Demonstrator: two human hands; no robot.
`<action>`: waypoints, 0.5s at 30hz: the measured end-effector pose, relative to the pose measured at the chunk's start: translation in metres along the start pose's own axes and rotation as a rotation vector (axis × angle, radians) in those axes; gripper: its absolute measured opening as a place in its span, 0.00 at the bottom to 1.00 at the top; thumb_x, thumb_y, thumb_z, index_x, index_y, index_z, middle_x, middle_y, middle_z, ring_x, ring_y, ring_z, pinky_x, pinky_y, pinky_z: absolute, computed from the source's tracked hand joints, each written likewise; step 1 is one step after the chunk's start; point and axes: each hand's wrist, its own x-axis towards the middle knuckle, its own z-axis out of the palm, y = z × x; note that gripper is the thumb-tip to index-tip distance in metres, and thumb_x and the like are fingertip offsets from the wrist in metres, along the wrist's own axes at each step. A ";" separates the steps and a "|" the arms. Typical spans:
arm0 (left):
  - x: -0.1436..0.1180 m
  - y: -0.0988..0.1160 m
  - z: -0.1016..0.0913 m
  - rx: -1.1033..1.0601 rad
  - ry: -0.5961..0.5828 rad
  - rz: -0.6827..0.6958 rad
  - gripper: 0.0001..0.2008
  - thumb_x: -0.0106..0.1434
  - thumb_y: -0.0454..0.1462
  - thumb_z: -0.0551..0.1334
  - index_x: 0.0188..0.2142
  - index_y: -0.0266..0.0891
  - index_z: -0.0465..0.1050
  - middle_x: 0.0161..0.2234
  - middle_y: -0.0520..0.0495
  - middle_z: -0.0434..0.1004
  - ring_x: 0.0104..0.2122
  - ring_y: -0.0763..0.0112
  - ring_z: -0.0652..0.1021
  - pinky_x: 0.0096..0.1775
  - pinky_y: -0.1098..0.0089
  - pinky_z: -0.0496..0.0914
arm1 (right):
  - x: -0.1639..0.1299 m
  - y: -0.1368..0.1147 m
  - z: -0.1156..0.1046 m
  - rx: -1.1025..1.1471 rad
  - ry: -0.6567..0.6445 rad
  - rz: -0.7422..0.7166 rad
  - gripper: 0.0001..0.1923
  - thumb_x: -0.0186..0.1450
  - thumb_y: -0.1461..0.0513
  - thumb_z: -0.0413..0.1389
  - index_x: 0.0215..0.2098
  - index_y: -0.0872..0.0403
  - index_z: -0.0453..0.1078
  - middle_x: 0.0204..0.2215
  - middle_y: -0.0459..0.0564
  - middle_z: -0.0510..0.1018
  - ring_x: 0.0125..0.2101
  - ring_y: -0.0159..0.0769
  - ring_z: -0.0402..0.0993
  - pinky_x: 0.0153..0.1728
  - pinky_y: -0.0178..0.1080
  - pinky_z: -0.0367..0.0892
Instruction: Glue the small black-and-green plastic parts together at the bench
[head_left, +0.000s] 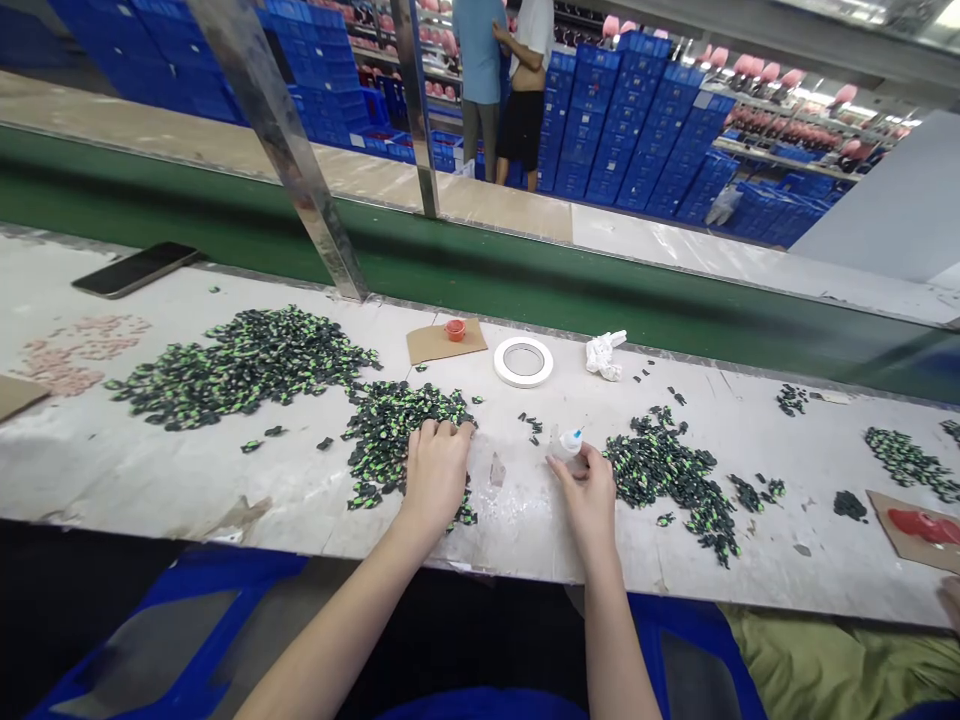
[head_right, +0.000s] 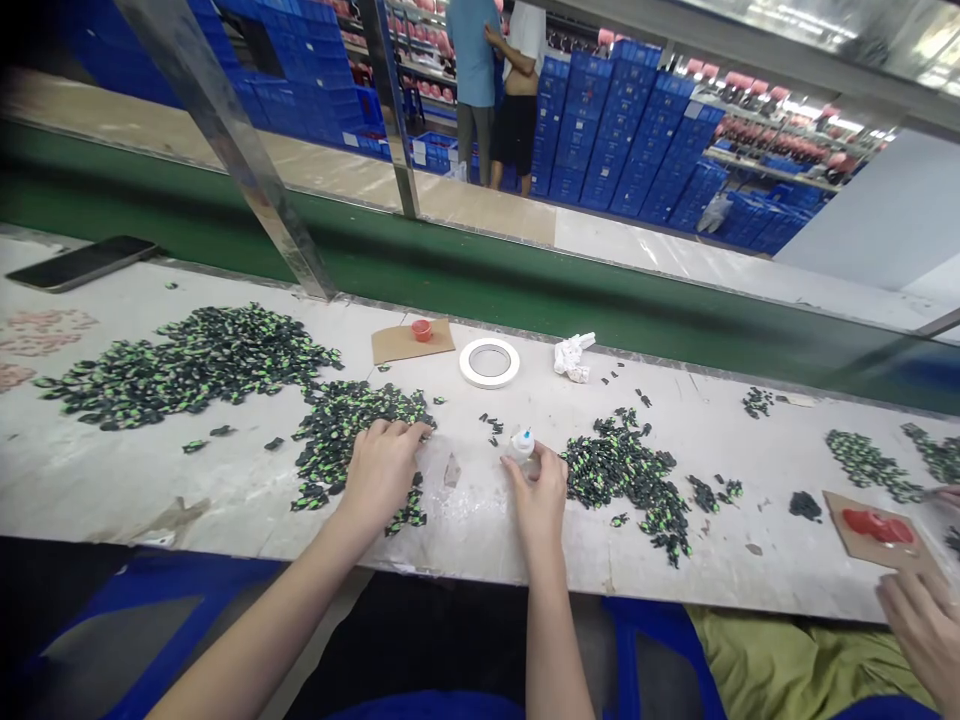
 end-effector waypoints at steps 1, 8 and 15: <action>-0.001 -0.001 0.001 -0.042 0.008 0.010 0.21 0.59 0.23 0.50 0.44 0.39 0.75 0.37 0.39 0.76 0.40 0.52 0.71 0.39 0.59 0.63 | 0.000 -0.001 0.000 0.011 -0.011 0.009 0.23 0.54 0.49 0.61 0.41 0.55 0.71 0.38 0.55 0.75 0.35 0.42 0.71 0.36 0.43 0.68; -0.011 0.007 0.007 -0.529 -0.079 0.122 0.16 0.64 0.29 0.53 0.38 0.46 0.78 0.37 0.48 0.79 0.40 0.62 0.74 0.42 0.63 0.65 | -0.011 -0.009 -0.012 0.251 -0.316 -0.058 0.20 0.62 0.48 0.55 0.46 0.52 0.65 0.39 0.53 0.78 0.41 0.44 0.74 0.44 0.43 0.68; -0.023 0.026 0.013 -0.645 -0.210 0.048 0.07 0.59 0.32 0.63 0.31 0.45 0.78 0.35 0.50 0.83 0.42 0.59 0.76 0.48 0.56 0.61 | -0.024 -0.021 -0.029 0.376 -0.395 -0.075 0.17 0.65 0.50 0.53 0.46 0.51 0.65 0.41 0.52 0.77 0.43 0.41 0.74 0.45 0.41 0.68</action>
